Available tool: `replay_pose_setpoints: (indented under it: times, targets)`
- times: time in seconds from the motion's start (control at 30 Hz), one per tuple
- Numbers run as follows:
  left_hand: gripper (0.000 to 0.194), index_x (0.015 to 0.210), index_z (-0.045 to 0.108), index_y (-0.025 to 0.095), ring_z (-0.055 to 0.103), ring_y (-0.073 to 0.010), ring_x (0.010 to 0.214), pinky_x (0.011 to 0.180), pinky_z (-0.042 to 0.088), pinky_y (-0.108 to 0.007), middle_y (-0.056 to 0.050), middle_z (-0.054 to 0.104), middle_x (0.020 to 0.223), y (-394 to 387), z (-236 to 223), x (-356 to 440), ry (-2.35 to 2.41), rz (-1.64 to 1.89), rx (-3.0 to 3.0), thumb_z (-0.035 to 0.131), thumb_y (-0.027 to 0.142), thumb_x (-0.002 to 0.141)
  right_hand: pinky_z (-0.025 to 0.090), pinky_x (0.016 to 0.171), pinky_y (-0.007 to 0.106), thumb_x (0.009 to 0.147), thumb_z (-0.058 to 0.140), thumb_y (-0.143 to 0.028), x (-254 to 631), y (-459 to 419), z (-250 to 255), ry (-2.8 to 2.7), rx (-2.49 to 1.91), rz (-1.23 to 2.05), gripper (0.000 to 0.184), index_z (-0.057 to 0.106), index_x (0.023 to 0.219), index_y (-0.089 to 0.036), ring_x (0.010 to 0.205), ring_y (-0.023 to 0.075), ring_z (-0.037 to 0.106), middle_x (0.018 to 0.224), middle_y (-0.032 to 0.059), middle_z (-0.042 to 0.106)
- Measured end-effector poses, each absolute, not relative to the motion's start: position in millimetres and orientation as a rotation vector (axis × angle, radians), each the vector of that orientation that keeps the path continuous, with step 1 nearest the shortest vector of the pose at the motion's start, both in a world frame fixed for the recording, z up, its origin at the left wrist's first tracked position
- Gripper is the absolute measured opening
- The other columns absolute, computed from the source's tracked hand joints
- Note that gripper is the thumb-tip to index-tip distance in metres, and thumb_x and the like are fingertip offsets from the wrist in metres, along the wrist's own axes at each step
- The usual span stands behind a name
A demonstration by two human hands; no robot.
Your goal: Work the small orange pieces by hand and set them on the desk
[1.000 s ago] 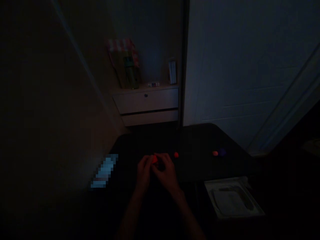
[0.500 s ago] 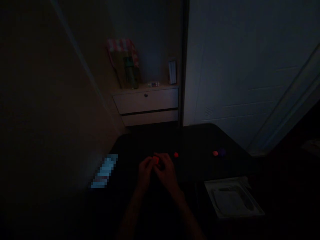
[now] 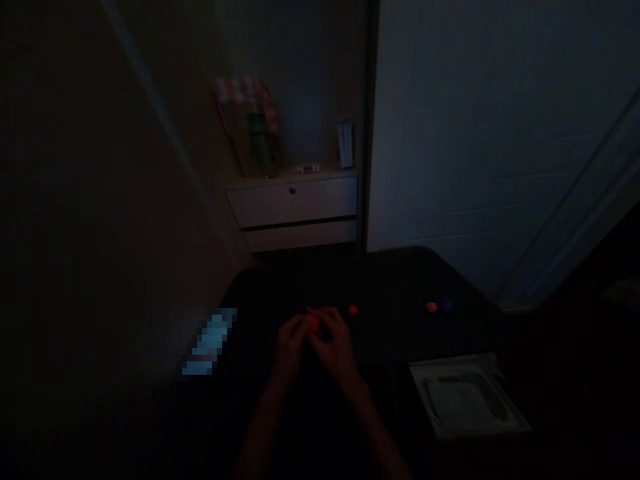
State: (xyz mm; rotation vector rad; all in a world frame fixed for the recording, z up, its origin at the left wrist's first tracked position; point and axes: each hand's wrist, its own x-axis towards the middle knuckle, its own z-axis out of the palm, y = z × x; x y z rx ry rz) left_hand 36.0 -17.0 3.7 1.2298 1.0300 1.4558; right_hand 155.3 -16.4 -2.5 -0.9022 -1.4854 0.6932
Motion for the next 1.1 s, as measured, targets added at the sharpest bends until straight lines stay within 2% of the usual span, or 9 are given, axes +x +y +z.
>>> replay_pose_setpoints:
  times: [0.33,0.67,0.87,1.1]
  targets:
    - [0.026,0.076,0.072,0.017,0.060,-0.0166,0.070,0.069,0.045,-0.026,-0.001,0.067,0.071,-16.9,3.9,36.0,1.016,1.457,1.226,0.069,0.041,0.086,0.056,0.084,0.034,0.088,0.071,-0.029,156.0,-18.0,0.0,-1.493,-0.954,0.671,0.025,0.077,0.112,-0.027,0.098,0.0228,0.066,0.103,0.0063,0.066]
    - [0.024,0.075,0.072,0.016,0.057,-0.0151,0.069,0.066,0.043,-0.024,0.000,0.065,0.071,-14.0,-0.6,36.2,1.035,1.478,1.192,0.070,0.039,0.085,0.055,0.086,0.034,0.087,0.072,-0.027,157.0,-15.8,-5.5,-1.497,-0.926,0.661,0.028,0.077,0.115,-0.029,0.098,0.0222,0.066,0.104,0.0056,0.065]
    - [0.027,0.078,0.074,0.016,0.059,-0.0166,0.073,0.070,0.044,-0.025,-0.001,0.068,0.073,-15.6,3.7,36.3,1.041,1.421,1.256,0.069,0.042,0.086,0.055,0.085,0.035,0.087,0.070,-0.024,156.6,-14.9,-5.2,-1.451,-0.947,0.644,0.027,0.076,0.113,-0.027,0.095,0.0225,0.066,0.103,0.0059,0.066]
    - [0.028,0.074,0.071,0.016,0.055,-0.0146,0.068,0.064,0.041,-0.024,0.001,0.063,0.068,-15.7,4.2,37.5,1.071,1.400,1.215,0.073,0.042,0.081,0.054,0.089,0.035,0.084,0.069,-0.019,156.6,-14.9,-5.4,-1.456,-0.919,0.627,0.034,0.074,0.117,-0.027,0.100,0.0227,0.066,0.109,0.0057,0.066]
